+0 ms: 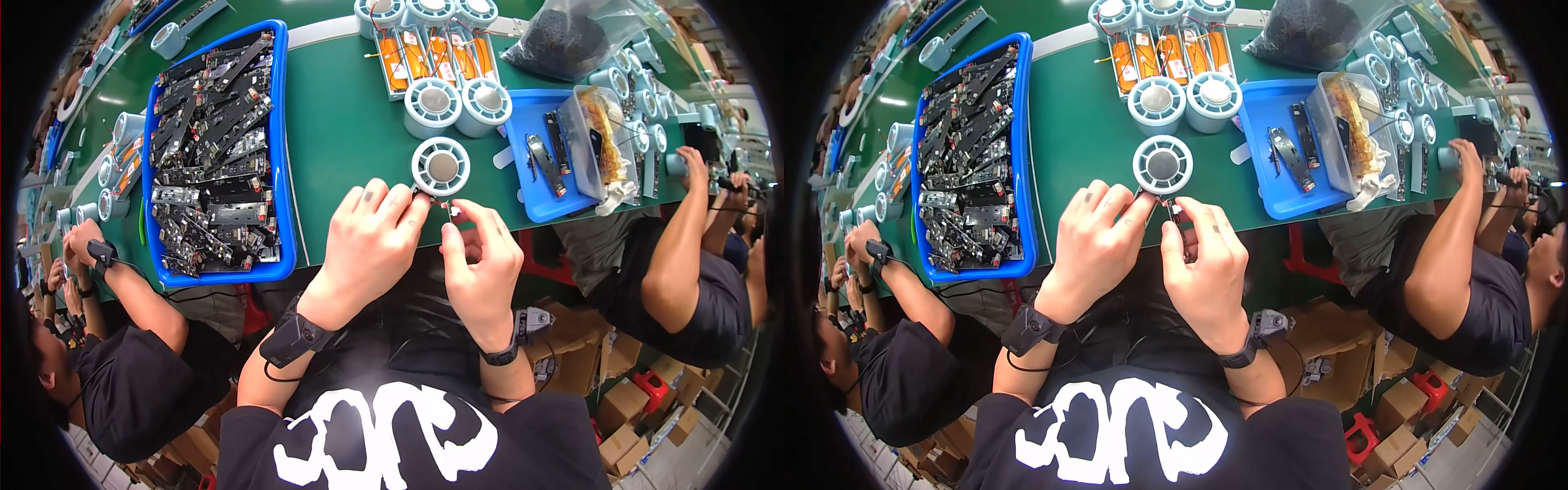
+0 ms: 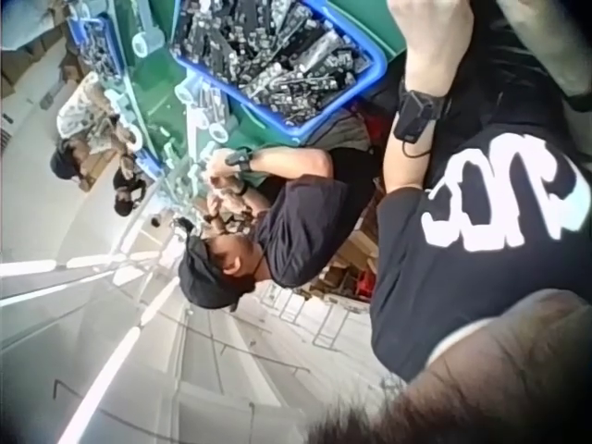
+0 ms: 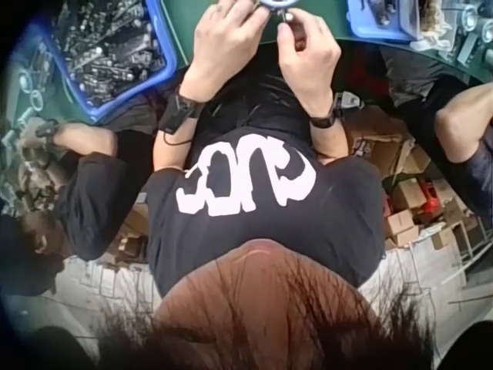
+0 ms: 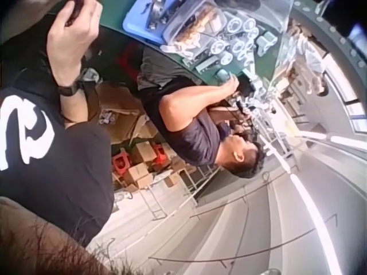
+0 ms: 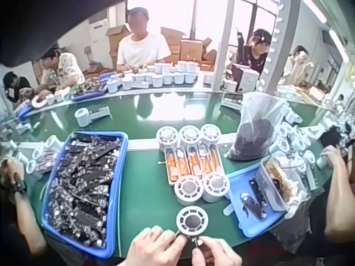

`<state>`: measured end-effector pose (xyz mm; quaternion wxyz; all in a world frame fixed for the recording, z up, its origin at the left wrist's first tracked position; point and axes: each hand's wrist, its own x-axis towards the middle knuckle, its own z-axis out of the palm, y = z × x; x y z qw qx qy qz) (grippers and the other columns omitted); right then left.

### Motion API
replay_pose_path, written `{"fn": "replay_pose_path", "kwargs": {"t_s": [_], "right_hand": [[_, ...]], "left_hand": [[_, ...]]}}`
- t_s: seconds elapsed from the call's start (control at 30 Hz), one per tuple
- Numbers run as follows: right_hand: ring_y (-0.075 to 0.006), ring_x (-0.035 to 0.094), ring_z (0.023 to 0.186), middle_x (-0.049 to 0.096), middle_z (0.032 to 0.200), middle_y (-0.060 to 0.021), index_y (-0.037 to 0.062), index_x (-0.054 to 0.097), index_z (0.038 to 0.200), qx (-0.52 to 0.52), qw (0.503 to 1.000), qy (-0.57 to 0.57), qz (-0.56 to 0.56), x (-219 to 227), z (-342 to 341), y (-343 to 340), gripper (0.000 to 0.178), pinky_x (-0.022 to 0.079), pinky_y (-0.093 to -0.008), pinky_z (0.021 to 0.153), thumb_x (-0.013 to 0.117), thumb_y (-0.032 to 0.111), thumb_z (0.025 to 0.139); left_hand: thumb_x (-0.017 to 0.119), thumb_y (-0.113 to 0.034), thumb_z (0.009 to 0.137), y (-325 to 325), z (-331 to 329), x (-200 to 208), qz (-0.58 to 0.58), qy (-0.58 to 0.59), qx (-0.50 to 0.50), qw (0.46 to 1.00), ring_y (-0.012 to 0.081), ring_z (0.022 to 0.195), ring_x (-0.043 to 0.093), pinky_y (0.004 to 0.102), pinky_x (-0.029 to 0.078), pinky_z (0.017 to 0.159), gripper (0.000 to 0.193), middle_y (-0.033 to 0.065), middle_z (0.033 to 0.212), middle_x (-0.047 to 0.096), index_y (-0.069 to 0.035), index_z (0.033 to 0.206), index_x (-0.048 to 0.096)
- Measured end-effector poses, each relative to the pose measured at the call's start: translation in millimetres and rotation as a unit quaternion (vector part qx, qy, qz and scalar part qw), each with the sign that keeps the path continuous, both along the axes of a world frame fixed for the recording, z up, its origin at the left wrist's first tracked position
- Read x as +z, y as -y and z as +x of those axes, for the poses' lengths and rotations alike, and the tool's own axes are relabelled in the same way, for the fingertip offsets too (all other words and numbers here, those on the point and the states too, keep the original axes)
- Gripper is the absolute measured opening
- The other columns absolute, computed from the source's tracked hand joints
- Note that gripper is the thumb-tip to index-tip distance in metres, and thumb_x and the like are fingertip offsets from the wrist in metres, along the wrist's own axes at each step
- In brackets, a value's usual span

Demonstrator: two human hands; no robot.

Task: Assemble small electronic components and plastic housings on a factory production line.

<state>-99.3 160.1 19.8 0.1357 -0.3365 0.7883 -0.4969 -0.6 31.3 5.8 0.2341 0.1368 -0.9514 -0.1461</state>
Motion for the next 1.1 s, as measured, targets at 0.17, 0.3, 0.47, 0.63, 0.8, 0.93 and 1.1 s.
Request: {"fn": "replay_pose_path", "kwargs": {"t_s": [0.17, 0.3, 0.47, 0.63, 0.8, 0.93, 1.1], "right_hand": [[-0.0148, 0.066, 0.064, 0.066, 0.097, -0.0127, -0.0042, 0.066, 0.112, -0.006, 1.000, -0.018, 0.011, 2, 1, 4, 0.022, 0.052, -0.0261, 0.053, 0.068, -0.003, 0.090], [-0.0168, 0.066, 0.064, 0.066, 0.098, -0.0135, -0.0040, 0.066, 0.112, 0.009, 0.996, -0.085, 0.013, -4, 2, 6, 0.024, 0.052, -0.0270, 0.053, 0.069, -0.004, 0.089], [-0.0178, 0.066, 0.064, 0.067, 0.099, -0.0140, -0.0038, 0.067, 0.112, 0.007, 0.992, -0.126, 0.023, -4, 5, 8, 0.025, 0.052, -0.0281, 0.054, 0.070, -0.004, 0.087], [-0.0182, 0.066, 0.065, 0.068, 0.100, -0.0137, -0.0033, 0.068, 0.112, 0.007, 0.990, -0.136, 0.022, 0, 10, 10, 0.027, 0.053, -0.0285, 0.057, 0.072, -0.003, 0.086], [-0.0193, 0.067, 0.072, 0.068, 0.099, -0.0133, -0.0021, 0.069, 0.112, -0.057, 0.998, -0.025, 0.002, 4, 20, 9, 0.028, 0.054, -0.0294, 0.061, 0.073, -0.002, 0.085], [-0.0229, 0.069, 0.076, 0.068, 0.096, -0.0134, -0.0012, 0.070, 0.110, -0.039, 0.985, -0.168, 0.008, -8, 23, 13, 0.026, 0.055, -0.0320, 0.065, 0.072, 0.000, 0.085], [-0.0278, 0.069, 0.077, 0.068, 0.094, -0.0138, -0.0007, 0.071, 0.109, -0.065, 0.977, -0.198, 0.047, -9, 32, 18, 0.025, 0.055, -0.0350, 0.067, 0.073, 0.001, 0.084]], "left_hand": [[0.070, -0.005, 0.075, -5, 15, -12, 0.078, -0.057, -0.021, 0.995, 0.0253, 0.083, 0.057, 0.0384, 0.052, 0.076, 0.041, 0.0097, 0.095, 0.058, 0.001, 0.115, 0.068], [0.070, -0.007, 0.073, -7, 18, -9, 0.046, -0.041, -0.018, 0.998, 0.0276, 0.090, 0.056, 0.0384, 0.052, 0.081, 0.049, 0.0117, 0.102, 0.057, 0.001, 0.121, 0.066], [0.070, -0.008, 0.073, -15, 16, -11, 0.052, -0.003, 0.005, 0.999, 0.0283, 0.096, 0.053, 0.0379, 0.052, 0.083, 0.055, 0.0117, 0.111, 0.055, 0.002, 0.127, 0.063], [0.068, -0.005, 0.073, -15, 14, -8, 0.030, 0.018, 0.027, 0.999, 0.0291, 0.095, 0.055, 0.0385, 0.053, 0.082, 0.058, 0.0123, 0.110, 0.054, 0.004, 0.129, 0.061], [0.059, -0.003, 0.079, -19, 22, -15, 0.258, -0.047, 0.008, 0.965, 0.0322, 0.099, 0.062, 0.0409, 0.054, 0.086, 0.054, 0.0205, 0.119, 0.055, 0.008, 0.131, 0.058], [0.053, -0.003, 0.085, -18, 32, -16, 0.415, -0.081, 0.010, 0.906, 0.0359, 0.108, 0.063, 0.0414, 0.054, 0.092, 0.049, 0.0253, 0.128, 0.054, 0.010, 0.133, 0.055], [0.048, -0.002, 0.092, -20, 32, -11, 0.462, -0.078, -0.016, 0.883, 0.0417, 0.113, 0.061, 0.0419, 0.051, 0.097, 0.047, 0.0289, 0.132, 0.052, 0.014, 0.136, 0.050]]}}
